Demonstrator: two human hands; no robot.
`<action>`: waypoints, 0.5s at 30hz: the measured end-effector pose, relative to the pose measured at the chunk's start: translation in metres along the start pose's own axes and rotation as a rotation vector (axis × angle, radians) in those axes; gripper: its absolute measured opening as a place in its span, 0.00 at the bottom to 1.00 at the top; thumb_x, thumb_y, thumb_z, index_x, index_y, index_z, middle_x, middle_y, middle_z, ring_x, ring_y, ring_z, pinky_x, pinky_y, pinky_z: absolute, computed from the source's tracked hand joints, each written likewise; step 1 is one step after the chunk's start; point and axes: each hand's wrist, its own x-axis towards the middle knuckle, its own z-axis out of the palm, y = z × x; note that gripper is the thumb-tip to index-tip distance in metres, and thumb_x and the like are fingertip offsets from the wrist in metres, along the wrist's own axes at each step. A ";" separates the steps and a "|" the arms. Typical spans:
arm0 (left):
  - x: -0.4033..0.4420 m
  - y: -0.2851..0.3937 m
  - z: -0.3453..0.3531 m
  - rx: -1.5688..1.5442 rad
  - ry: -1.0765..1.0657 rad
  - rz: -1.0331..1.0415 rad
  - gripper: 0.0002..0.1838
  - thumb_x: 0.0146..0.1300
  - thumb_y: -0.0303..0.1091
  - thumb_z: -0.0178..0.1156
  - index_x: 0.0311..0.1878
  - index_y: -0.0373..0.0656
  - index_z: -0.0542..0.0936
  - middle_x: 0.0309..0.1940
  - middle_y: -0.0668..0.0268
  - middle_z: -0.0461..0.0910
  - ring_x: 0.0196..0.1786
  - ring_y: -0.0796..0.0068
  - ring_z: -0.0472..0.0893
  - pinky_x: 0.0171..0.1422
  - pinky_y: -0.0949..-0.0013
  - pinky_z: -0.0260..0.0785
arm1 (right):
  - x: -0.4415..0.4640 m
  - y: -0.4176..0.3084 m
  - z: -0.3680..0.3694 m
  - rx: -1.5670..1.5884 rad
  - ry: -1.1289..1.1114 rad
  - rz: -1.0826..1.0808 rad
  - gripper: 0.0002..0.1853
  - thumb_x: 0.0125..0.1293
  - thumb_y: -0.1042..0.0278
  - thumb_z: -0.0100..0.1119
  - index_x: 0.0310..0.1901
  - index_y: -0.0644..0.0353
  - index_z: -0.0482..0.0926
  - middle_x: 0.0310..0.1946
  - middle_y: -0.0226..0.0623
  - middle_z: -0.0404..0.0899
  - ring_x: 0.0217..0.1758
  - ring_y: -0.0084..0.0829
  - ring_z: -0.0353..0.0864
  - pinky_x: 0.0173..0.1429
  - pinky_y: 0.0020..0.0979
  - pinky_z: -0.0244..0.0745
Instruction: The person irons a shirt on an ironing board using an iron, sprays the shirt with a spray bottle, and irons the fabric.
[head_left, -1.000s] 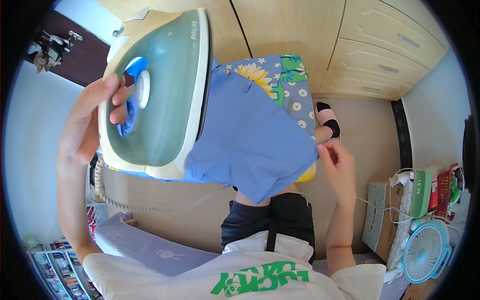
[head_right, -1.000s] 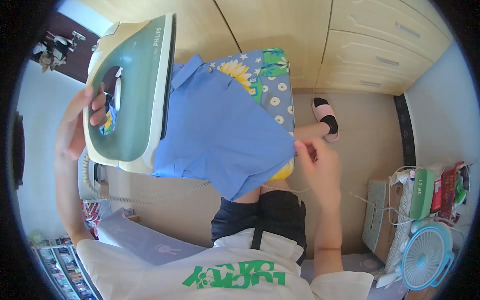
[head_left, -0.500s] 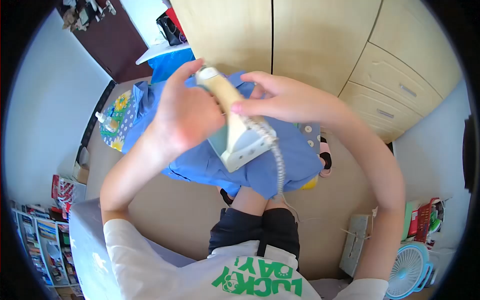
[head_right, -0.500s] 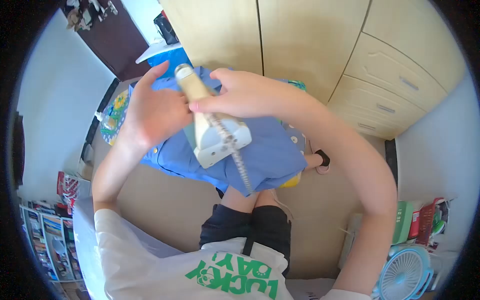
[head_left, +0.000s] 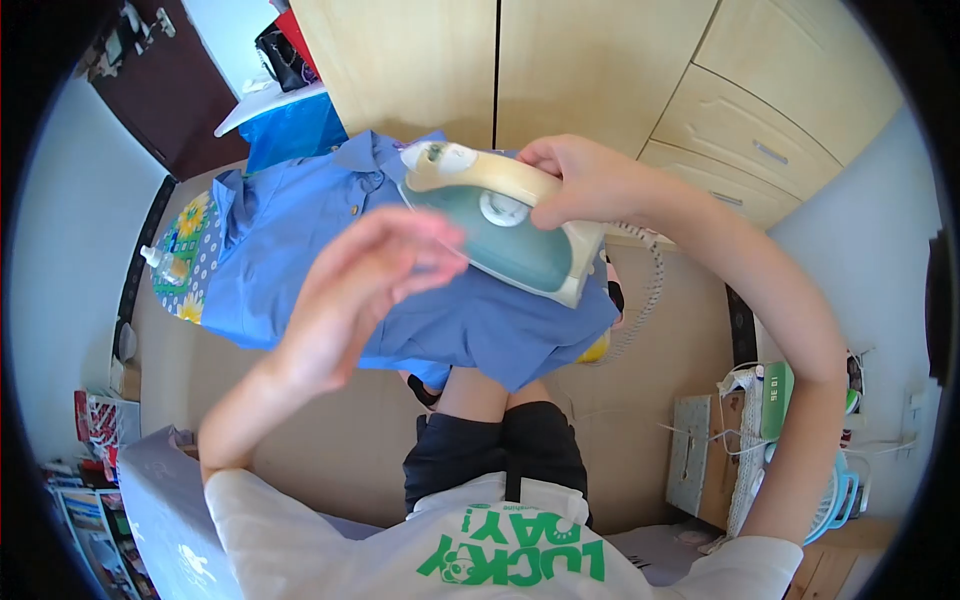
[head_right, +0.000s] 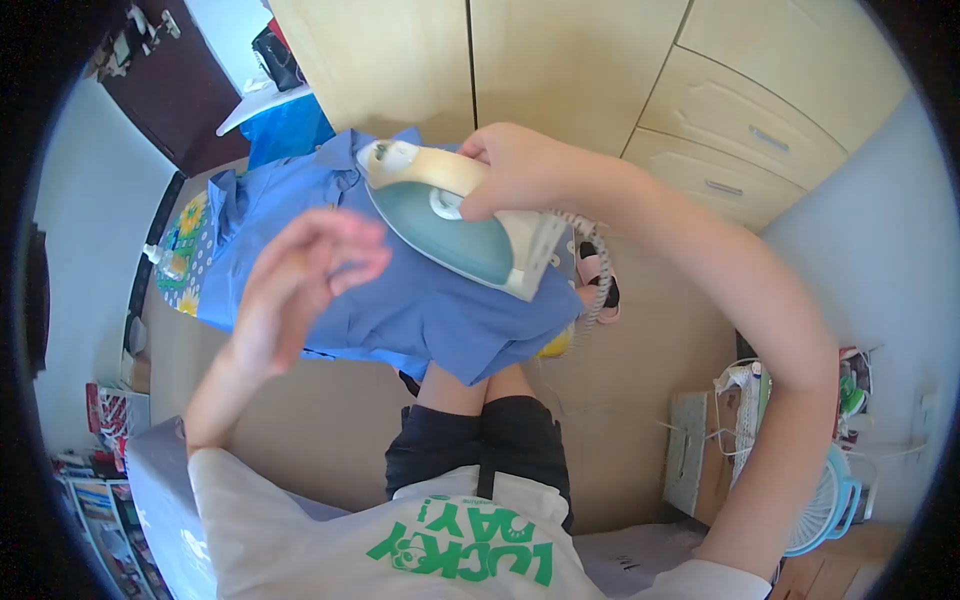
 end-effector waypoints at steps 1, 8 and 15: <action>-0.012 -0.010 -0.010 0.090 -0.081 0.074 0.15 0.67 0.30 0.48 0.54 0.34 0.73 0.49 0.57 0.78 0.53 0.65 0.78 0.61 0.63 0.67 | 0.002 0.006 0.000 0.004 0.006 0.005 0.30 0.45 0.77 0.61 0.55 0.68 0.71 0.44 0.39 0.81 0.43 0.27 0.79 0.47 0.26 0.73; -0.062 -0.101 -0.004 0.919 -0.125 0.593 0.12 0.55 0.31 0.62 0.44 0.42 0.80 0.44 0.60 0.80 0.48 0.62 0.79 0.54 0.62 0.69 | 0.010 0.022 -0.005 -0.182 -0.104 0.024 0.28 0.47 0.73 0.64 0.52 0.68 0.71 0.40 0.39 0.81 0.42 0.26 0.79 0.47 0.27 0.74; -0.040 -0.175 0.020 1.343 0.223 0.723 0.28 0.42 0.31 0.66 0.52 0.48 0.79 0.57 0.61 0.72 0.58 0.55 0.72 0.61 0.48 0.62 | 0.025 -0.009 -0.012 -0.516 -0.248 0.162 0.26 0.50 0.65 0.67 0.51 0.63 0.71 0.41 0.41 0.80 0.40 0.28 0.79 0.44 0.28 0.73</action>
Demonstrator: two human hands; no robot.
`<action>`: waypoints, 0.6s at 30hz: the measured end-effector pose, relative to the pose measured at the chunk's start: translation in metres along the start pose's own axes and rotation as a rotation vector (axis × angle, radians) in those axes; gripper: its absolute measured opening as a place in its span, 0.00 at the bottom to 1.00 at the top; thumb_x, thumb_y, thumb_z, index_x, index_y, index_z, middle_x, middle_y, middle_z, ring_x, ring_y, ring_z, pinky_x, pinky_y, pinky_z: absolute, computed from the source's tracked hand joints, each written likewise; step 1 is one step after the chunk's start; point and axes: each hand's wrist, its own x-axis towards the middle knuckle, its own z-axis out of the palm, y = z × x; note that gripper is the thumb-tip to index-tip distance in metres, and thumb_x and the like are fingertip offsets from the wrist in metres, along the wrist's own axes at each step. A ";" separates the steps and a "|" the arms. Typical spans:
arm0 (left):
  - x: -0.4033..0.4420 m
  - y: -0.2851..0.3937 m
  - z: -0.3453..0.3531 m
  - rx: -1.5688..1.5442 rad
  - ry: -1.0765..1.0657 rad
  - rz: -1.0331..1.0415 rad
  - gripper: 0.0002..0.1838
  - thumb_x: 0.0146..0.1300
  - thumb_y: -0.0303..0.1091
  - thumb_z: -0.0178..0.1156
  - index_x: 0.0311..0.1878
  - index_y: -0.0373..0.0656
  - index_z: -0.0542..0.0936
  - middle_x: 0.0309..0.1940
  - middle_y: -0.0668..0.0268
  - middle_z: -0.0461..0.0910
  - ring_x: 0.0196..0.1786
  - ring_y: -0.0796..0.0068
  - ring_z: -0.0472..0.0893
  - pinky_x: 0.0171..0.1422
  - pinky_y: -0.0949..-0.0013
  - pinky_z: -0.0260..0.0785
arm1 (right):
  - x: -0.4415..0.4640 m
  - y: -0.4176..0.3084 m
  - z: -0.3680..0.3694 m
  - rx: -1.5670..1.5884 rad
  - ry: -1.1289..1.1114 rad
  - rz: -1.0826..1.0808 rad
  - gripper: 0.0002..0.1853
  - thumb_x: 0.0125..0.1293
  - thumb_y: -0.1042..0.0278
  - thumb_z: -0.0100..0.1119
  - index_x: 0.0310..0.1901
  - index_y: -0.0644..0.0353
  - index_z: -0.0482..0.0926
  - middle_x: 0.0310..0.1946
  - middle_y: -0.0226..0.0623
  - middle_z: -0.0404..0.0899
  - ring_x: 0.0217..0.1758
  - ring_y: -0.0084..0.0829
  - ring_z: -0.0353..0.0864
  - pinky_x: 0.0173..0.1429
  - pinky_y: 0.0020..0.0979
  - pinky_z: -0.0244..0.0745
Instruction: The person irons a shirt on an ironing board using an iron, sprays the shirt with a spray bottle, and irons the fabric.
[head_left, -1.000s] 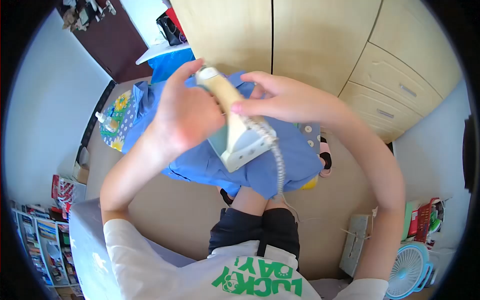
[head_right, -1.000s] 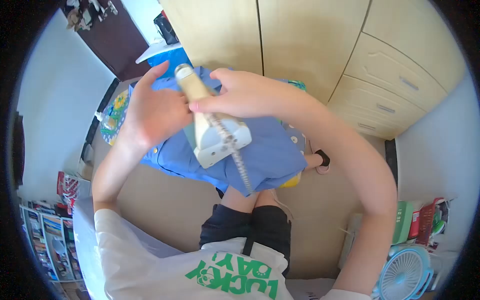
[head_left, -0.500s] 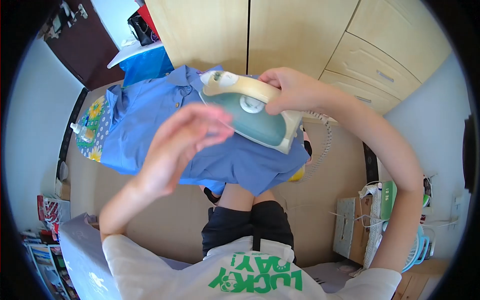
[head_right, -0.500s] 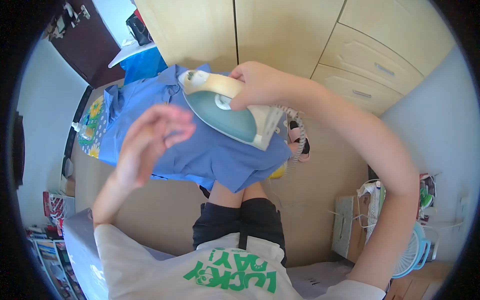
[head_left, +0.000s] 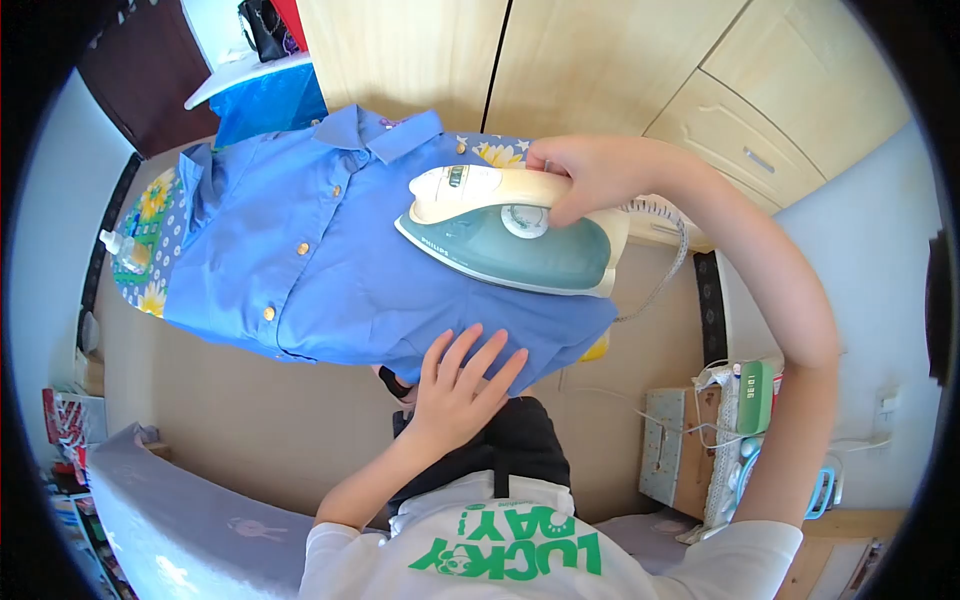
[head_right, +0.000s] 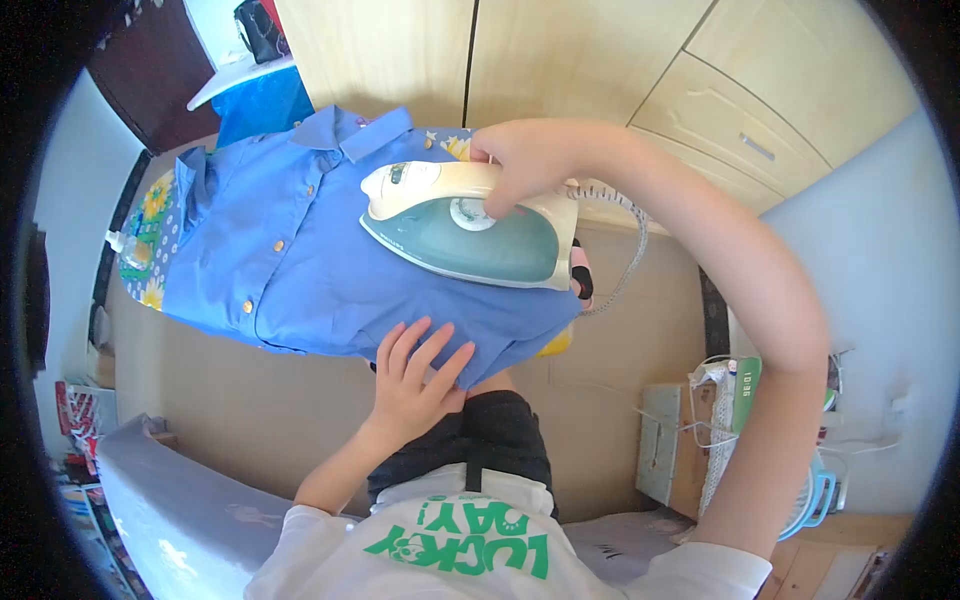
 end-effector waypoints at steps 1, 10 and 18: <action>-0.001 -0.002 0.007 0.072 0.031 0.011 0.27 0.43 0.33 0.64 0.53 0.47 0.79 0.57 0.61 0.72 0.59 0.54 0.71 0.62 0.47 0.61 | 0.000 -0.002 0.001 -0.016 -0.009 0.007 0.26 0.50 0.65 0.67 0.51 0.63 0.71 0.41 0.41 0.80 0.40 0.28 0.79 0.44 0.28 0.73; 0.000 -0.007 0.027 0.233 0.090 -0.022 0.22 0.50 0.32 0.55 0.51 0.43 0.80 0.54 0.62 0.76 0.56 0.58 0.74 0.59 0.53 0.63 | 0.015 0.021 0.024 0.082 0.313 -0.219 0.24 0.50 0.64 0.65 0.48 0.68 0.77 0.40 0.42 0.81 0.43 0.36 0.81 0.48 0.34 0.74; 0.002 -0.019 0.003 0.134 0.134 -0.027 0.20 0.51 0.35 0.57 0.50 0.45 0.81 0.53 0.64 0.77 0.52 0.63 0.76 0.56 0.57 0.66 | -0.010 -0.006 0.003 0.235 0.605 -0.134 0.19 0.52 0.66 0.64 0.46 0.65 0.79 0.37 0.41 0.80 0.41 0.29 0.80 0.45 0.31 0.74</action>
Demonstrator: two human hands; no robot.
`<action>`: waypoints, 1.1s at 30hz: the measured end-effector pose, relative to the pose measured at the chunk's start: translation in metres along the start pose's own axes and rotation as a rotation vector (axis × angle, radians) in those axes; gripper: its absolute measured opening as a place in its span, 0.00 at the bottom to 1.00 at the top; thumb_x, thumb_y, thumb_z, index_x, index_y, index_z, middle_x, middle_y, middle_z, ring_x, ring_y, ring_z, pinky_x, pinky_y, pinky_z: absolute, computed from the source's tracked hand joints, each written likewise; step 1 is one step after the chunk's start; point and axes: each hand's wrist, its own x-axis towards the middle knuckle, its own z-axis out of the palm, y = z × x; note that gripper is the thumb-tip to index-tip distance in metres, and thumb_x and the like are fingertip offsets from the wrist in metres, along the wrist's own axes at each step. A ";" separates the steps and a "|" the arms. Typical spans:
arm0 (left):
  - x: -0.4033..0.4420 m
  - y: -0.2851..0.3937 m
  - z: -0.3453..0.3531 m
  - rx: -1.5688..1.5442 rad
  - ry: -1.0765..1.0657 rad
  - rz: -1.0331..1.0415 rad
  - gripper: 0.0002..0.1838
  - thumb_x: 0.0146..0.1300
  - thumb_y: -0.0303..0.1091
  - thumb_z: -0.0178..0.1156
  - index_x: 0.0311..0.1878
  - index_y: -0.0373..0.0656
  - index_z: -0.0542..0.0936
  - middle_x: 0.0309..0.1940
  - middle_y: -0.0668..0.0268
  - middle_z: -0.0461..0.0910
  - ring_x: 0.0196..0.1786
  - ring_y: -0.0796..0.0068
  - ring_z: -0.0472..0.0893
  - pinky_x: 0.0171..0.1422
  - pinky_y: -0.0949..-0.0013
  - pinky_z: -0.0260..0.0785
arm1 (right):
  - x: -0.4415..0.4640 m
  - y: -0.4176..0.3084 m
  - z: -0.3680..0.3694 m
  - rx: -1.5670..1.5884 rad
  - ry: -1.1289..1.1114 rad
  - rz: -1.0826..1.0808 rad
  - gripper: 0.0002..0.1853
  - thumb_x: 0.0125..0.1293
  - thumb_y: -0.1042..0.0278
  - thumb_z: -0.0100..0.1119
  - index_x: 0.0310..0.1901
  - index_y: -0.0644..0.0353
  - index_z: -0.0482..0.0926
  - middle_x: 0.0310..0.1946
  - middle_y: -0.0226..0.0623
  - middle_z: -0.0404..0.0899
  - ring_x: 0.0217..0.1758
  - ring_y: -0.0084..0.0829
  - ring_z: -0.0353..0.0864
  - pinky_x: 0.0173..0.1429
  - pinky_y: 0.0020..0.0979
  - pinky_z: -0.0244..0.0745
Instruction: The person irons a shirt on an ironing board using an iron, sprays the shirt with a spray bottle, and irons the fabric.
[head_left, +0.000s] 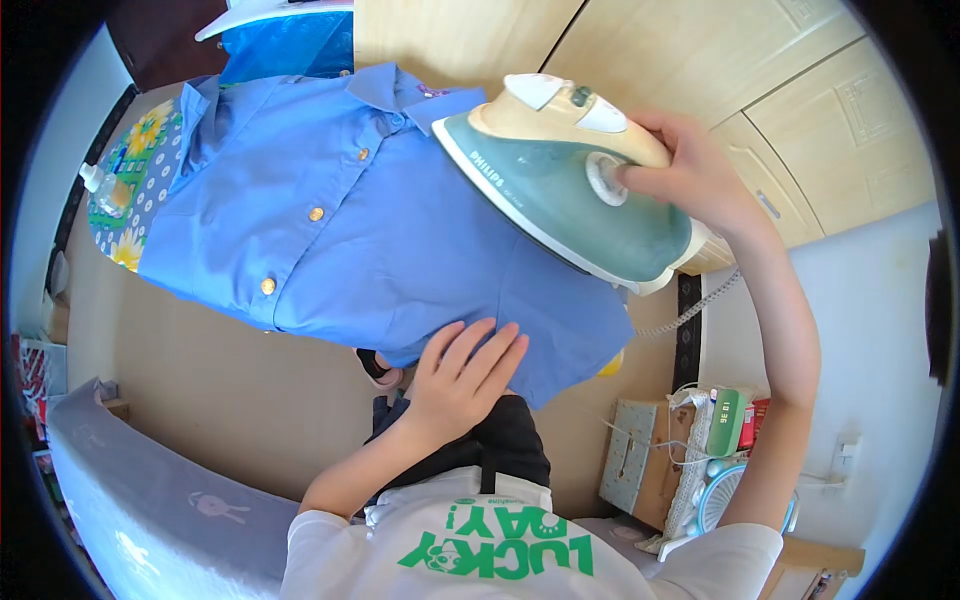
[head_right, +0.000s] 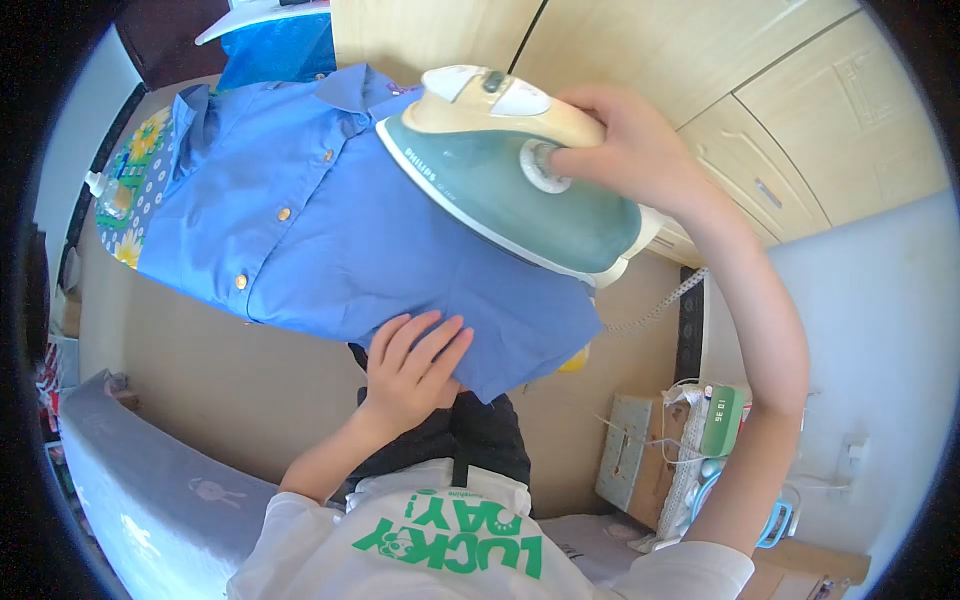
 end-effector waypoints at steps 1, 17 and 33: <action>-0.001 -0.001 -0.001 -0.007 0.000 -0.001 0.20 0.51 0.35 0.57 0.50 0.45 0.81 0.53 0.64 0.77 0.52 0.63 0.76 0.56 0.57 0.66 | 0.002 -0.002 0.004 -0.003 -0.001 0.006 0.19 0.52 0.66 0.64 0.46 0.65 0.79 0.37 0.41 0.80 0.41 0.29 0.80 0.45 0.31 0.74; -0.015 0.005 0.009 0.026 0.011 -0.097 0.14 0.57 0.33 0.57 0.46 0.48 0.82 0.49 0.70 0.81 0.51 0.70 0.75 0.57 0.62 0.65 | 0.007 0.014 0.054 -0.257 -0.159 -0.325 0.24 0.52 0.41 0.67 0.35 0.57 0.82 0.21 0.37 0.80 0.24 0.38 0.81 0.30 0.33 0.74; -0.023 0.000 0.023 0.081 0.088 -0.091 0.11 0.56 0.33 0.59 0.42 0.57 0.85 0.47 0.79 0.82 0.50 0.77 0.72 0.57 0.70 0.60 | 0.006 0.013 0.061 -0.331 0.058 -0.277 0.25 0.50 0.40 0.68 0.35 0.56 0.81 0.20 0.39 0.79 0.22 0.41 0.80 0.26 0.36 0.73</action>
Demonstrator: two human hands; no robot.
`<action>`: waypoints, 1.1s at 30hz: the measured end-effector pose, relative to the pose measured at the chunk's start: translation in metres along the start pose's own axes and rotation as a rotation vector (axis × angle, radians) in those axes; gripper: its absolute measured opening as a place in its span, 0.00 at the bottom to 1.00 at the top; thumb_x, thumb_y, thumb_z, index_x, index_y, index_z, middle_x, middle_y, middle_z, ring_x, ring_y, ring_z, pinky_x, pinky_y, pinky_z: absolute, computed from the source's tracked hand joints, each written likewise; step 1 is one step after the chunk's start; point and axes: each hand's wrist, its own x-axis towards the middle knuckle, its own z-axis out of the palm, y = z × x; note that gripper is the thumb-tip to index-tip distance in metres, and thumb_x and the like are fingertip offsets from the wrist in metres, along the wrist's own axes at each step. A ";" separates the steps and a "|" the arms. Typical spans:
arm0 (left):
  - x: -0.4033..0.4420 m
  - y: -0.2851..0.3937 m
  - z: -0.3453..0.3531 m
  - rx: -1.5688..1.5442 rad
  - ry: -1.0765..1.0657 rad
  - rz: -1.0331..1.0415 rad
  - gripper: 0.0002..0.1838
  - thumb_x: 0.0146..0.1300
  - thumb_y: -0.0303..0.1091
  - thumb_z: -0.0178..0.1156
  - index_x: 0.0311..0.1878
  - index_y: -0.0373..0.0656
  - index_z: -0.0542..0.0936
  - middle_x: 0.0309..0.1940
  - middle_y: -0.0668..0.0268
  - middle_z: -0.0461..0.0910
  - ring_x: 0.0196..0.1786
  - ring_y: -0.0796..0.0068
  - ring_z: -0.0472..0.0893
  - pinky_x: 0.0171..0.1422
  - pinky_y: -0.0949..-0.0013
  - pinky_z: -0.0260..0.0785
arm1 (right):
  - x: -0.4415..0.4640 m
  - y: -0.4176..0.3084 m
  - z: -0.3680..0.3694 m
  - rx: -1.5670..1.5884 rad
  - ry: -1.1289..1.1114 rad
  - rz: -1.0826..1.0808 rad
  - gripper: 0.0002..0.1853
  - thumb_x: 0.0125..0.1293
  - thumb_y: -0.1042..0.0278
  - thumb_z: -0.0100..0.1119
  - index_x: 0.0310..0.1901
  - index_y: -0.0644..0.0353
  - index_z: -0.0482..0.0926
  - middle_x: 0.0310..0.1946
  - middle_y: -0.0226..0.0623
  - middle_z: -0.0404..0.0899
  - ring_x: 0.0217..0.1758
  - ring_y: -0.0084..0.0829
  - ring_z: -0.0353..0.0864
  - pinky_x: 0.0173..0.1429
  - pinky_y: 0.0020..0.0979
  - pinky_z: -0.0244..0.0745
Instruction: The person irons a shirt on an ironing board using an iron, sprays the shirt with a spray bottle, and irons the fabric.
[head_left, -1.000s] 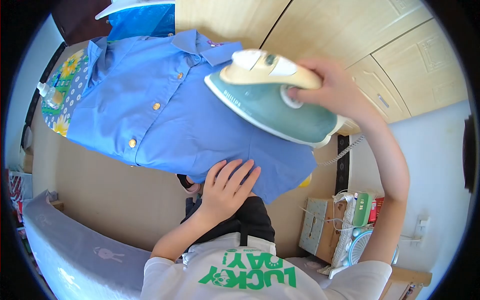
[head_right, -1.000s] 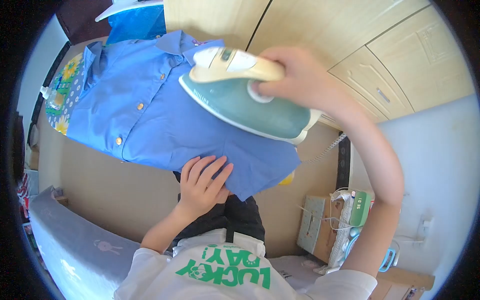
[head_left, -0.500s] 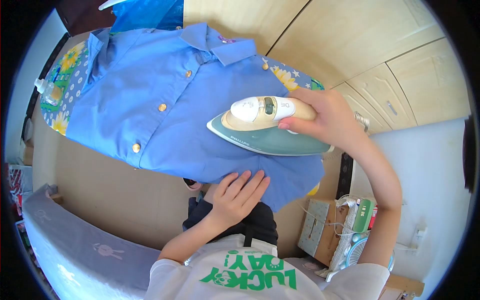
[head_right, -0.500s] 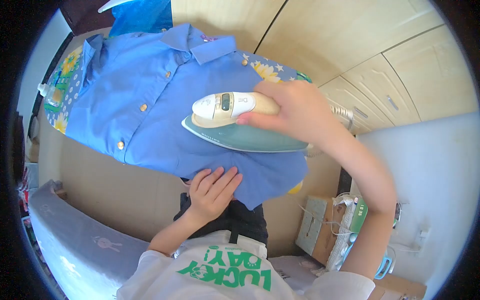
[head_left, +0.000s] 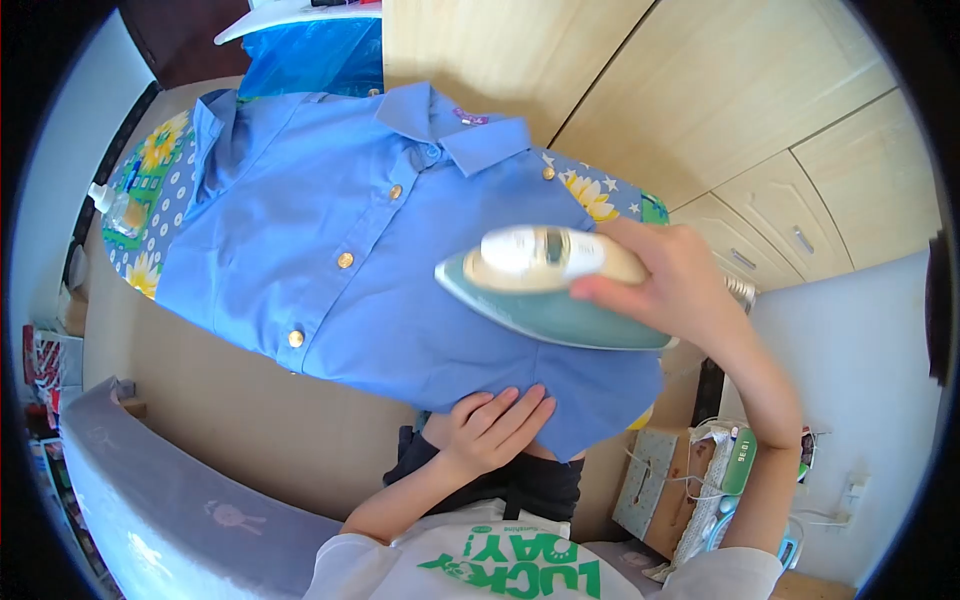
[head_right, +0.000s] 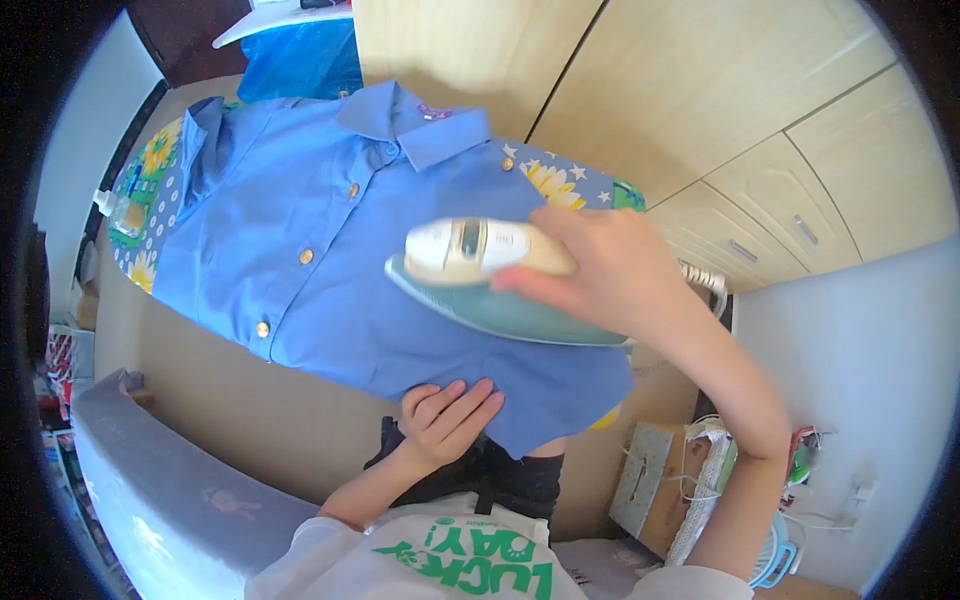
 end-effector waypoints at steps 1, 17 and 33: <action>0.000 -0.001 0.001 0.005 0.020 0.015 0.11 0.56 0.34 0.59 0.42 0.58 0.85 0.48 0.80 0.82 0.51 0.77 0.71 0.57 0.70 0.60 | 0.000 0.003 -0.004 0.012 -0.076 -0.157 0.25 0.51 0.40 0.68 0.35 0.57 0.81 0.20 0.40 0.79 0.22 0.41 0.80 0.26 0.36 0.73; -0.014 -0.006 0.009 -0.081 0.071 0.070 0.14 0.60 0.35 0.53 0.46 0.61 0.84 0.50 0.81 0.80 0.54 0.80 0.71 0.61 0.71 0.58 | 0.026 -0.024 0.020 -0.055 -0.036 -0.114 0.26 0.51 0.37 0.65 0.33 0.57 0.80 0.19 0.40 0.78 0.23 0.43 0.80 0.28 0.38 0.74; 0.004 -0.060 -0.059 0.099 -0.027 -0.278 0.20 0.44 0.45 0.73 0.41 0.50 0.83 0.44 0.70 0.79 0.51 0.63 0.74 0.63 0.52 0.60 | 0.036 -0.026 0.016 0.058 -0.147 -0.169 0.27 0.50 0.38 0.67 0.37 0.57 0.81 0.21 0.41 0.79 0.25 0.43 0.80 0.31 0.37 0.74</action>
